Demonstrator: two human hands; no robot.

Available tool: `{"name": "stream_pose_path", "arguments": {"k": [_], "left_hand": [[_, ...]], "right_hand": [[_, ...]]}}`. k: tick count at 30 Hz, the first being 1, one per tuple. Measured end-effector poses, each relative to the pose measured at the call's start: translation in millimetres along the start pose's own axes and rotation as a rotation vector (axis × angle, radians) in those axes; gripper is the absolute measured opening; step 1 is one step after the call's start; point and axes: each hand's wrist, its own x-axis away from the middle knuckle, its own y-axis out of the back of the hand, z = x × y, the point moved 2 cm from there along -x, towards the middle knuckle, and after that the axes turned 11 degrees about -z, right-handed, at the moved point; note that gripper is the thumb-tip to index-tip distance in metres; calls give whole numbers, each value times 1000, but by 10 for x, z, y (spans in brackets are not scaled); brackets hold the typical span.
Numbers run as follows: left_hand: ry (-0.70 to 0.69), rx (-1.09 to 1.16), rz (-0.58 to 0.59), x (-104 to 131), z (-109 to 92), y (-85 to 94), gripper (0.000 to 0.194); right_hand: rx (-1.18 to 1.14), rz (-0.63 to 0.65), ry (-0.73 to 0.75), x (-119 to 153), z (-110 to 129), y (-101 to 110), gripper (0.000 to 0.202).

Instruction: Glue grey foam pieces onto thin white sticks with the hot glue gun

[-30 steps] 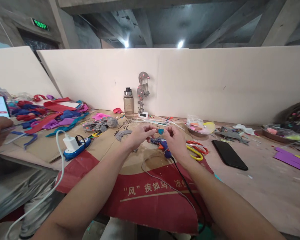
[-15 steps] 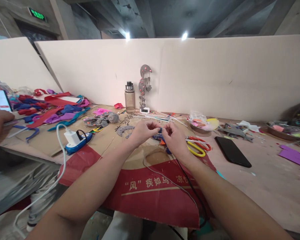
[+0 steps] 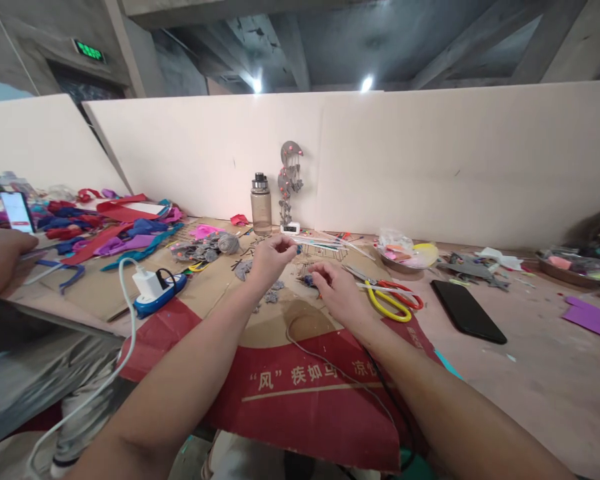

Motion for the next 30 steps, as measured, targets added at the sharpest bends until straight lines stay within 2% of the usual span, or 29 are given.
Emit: {"name": "stream_pose_path", "arguments": {"k": [4,6,10,12,14,16,18,20,21,23,25,27,30], "left_hand": [[94,231,-147,-142,77,115,13],[169,421,-186,-197,81,155,14],[379,833,-183,-267,26,211,16],[420,932,-182,-279,-28,243,17],[421,948,-178,-279,-75,268,19],[400,968,-146,-272,-102,270,21],[380,1007,-100,-262,-102,250,21],[367,1011,-61,-246,-80,213,22],[361,987,-46,-234,-65,190,22],[342,891,-22,-199,-36,139,23],[317,773,4,-154,-17,90,23],[299,680,28,-109,-14,53,25],[284,620,32,-69,-24,36,26]], "right_hand": [[6,109,169,124,197,-54,21],[43,201,334,234,318,-101,24],[91,423,797,499,594,-165,31],[20,511,877,548,707,-127,36],[-86,502,749,468,744,-36,39],[-100,346,464,279,640,84,40],[89,110,195,74,387,204,33],[311,37,56,-60,59,257,20],[417,58,-2,-93,-117,251,22],[535,171,-97,-95,-441,183,33],[566,200,-119,-55,-669,93,36],[552,162,-110,-26,-786,21,32],[461,53,-148,-58,-785,-2,20]]}}
